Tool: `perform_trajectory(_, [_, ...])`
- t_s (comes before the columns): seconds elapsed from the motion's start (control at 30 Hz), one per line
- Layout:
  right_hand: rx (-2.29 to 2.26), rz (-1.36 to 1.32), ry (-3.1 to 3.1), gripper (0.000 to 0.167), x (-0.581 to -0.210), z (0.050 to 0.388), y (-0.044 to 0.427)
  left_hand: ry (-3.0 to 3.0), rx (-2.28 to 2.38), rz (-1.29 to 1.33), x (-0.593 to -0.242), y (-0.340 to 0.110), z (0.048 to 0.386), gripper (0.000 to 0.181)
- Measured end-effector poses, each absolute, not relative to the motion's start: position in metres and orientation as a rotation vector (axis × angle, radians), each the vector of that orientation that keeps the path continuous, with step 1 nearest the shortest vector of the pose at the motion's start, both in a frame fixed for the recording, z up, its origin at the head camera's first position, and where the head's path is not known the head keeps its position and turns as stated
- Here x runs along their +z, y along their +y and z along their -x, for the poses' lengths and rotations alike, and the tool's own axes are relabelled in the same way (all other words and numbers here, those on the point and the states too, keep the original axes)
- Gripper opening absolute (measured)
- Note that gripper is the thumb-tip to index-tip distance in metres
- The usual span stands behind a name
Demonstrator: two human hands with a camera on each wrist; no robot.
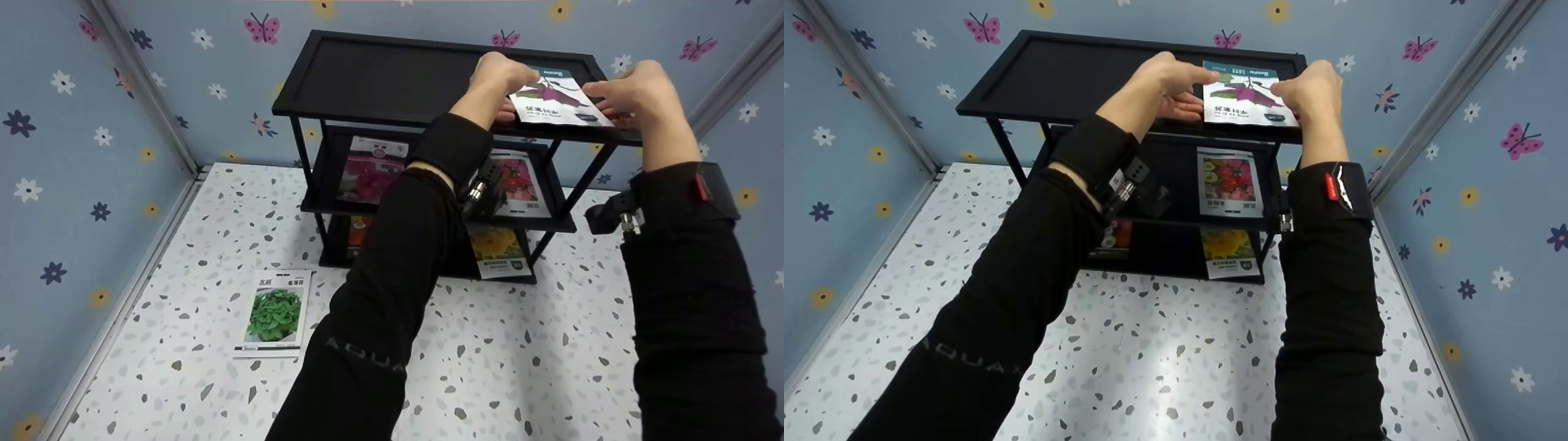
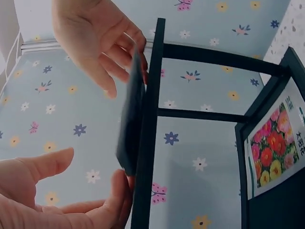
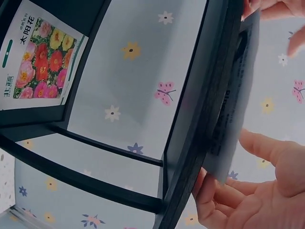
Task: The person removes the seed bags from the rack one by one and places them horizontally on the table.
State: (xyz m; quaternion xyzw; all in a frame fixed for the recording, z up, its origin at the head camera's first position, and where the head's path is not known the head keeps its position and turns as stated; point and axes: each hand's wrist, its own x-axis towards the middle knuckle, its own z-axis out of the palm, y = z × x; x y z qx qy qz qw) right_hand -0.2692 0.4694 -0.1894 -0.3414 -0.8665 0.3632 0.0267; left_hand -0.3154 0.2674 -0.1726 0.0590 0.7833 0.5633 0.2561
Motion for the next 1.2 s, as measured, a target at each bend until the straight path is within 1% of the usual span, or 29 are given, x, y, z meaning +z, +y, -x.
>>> perform_trajectory(0.13, [1.126, 1.024, -2.683, 0.07, -0.181, 0.256, 0.446, 2.202, 1.455, -0.151, -0.175, 0.265, 0.318, 0.036])
perform_trajectory(0.27, [1.215, 0.984, -2.629, 0.061, -0.186, 0.256, 0.444, 2.285, 1.41, -0.169, -0.179, 0.263, 0.322, 0.033])
perform_trajectory(0.37, [1.273, 0.972, -2.556, 0.043, -0.185, 0.251, 0.433, 2.289, 1.463, -0.175, -0.184, 0.258, 0.324, 0.031])
perform_trajectory(0.43, [1.32, 0.966, -2.489, 0.035, -0.183, 0.245, 0.423, 2.242, 1.545, -0.182, -0.188, 0.252, 0.324, 0.038])
perform_trajectory(0.5, [1.394, 0.953, -2.409, 0.027, -0.181, 0.238, 0.414, 2.165, 1.645, -0.191, -0.192, 0.246, 0.323, 0.049])
perform_trajectory(0.53, [1.444, 0.934, -2.362, 0.025, -0.182, 0.237, 0.413, 2.123, 1.687, -0.19, -0.194, 0.243, 0.323, 0.052])
perform_trajectory(0.6, [1.566, 0.902, -2.266, 0.026, -0.184, 0.233, 0.411, 2.03, 1.751, -0.193, -0.196, 0.235, 0.323, 0.053])
perform_trajectory(0.67, [1.657, 0.861, -2.198, 0.029, -0.187, 0.229, 0.408, 1.972, 1.781, -0.217, -0.199, 0.227, 0.321, 0.043])
perform_trajectory(0.73, [1.755, 0.803, -2.121, 0.027, -0.191, 0.225, 0.404, 1.927, 1.807, -0.255, -0.201, 0.218, 0.317, 0.03])
perform_trajectory(0.8, [1.845, 0.753, -2.05, 0.027, -0.194, 0.222, 0.4, 1.886, 1.833, -0.299, -0.203, 0.209, 0.313, 0.024])
perform_trajectory(0.93, [1.989, 0.636, -1.917, 0.022, -0.2, 0.213, 0.391, 1.753, 1.911, -0.371, -0.209, 0.193, 0.302, 0.02])
perform_trajectory(1.07, [2.04, 0.502, -1.835, 0.02, -0.211, 0.203, 0.378, 1.679, 1.956, -0.456, -0.22, 0.178, 0.291, 0.015])
perform_trajectory(1.2, [2.028, 0.372, -1.786, 0.021, -0.227, 0.194, 0.365, 1.626, 2.002, -0.559, -0.235, 0.164, 0.282, 0.013])
